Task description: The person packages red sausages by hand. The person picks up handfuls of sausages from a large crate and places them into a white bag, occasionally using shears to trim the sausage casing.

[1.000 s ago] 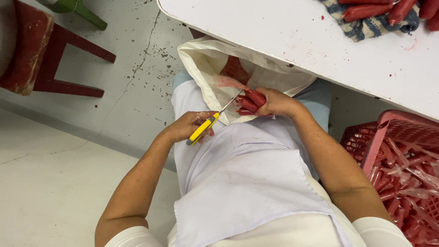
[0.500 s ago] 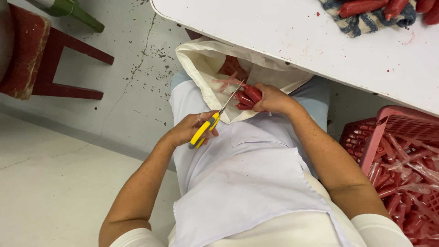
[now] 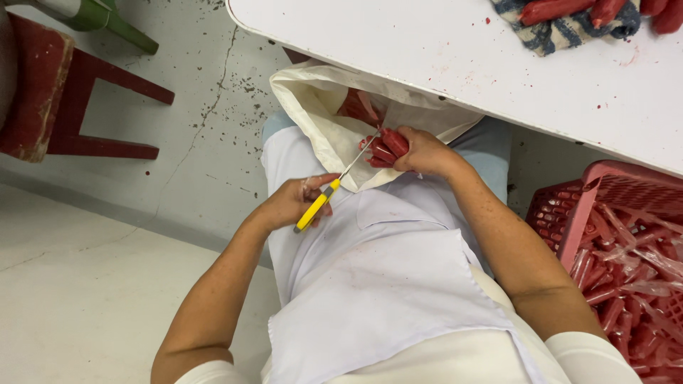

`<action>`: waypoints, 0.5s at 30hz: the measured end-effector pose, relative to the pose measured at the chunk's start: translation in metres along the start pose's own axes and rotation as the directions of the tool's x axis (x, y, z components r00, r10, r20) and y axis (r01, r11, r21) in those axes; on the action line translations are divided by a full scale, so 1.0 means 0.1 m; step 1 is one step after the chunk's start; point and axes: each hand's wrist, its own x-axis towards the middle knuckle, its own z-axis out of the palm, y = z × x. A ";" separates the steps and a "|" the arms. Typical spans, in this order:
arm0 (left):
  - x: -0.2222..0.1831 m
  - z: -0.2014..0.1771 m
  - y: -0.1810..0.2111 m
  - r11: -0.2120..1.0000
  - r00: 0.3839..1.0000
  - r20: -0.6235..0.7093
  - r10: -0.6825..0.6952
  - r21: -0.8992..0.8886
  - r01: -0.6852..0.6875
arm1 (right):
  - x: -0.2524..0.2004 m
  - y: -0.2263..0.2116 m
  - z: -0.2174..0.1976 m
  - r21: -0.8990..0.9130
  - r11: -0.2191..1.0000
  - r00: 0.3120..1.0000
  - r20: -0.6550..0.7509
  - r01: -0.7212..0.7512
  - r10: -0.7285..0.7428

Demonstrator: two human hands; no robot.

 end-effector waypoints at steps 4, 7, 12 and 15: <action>-0.19 0.11 0.12 0.996 0.999 0.041 -0.018 -0.091 0.022 | 0.49 0.70 0.20 0.088 0.996 0.992 -0.125 0.010 0.001; -0.21 0.21 0.15 0.986 1.000 -0.015 -0.021 -0.165 0.018 | 0.49 0.73 0.29 0.189 0.982 0.969 -0.244 0.016 0.031; 0.00 0.29 0.18 0.993 0.998 -0.060 0.011 -0.114 -0.018 | 0.43 0.64 0.40 0.380 0.922 0.951 -0.305 0.070 0.054; 0.12 0.33 0.22 0.994 0.997 -0.081 -0.020 -0.109 0.011 | 0.47 0.70 0.48 0.398 0.913 0.938 -0.341 0.087 0.059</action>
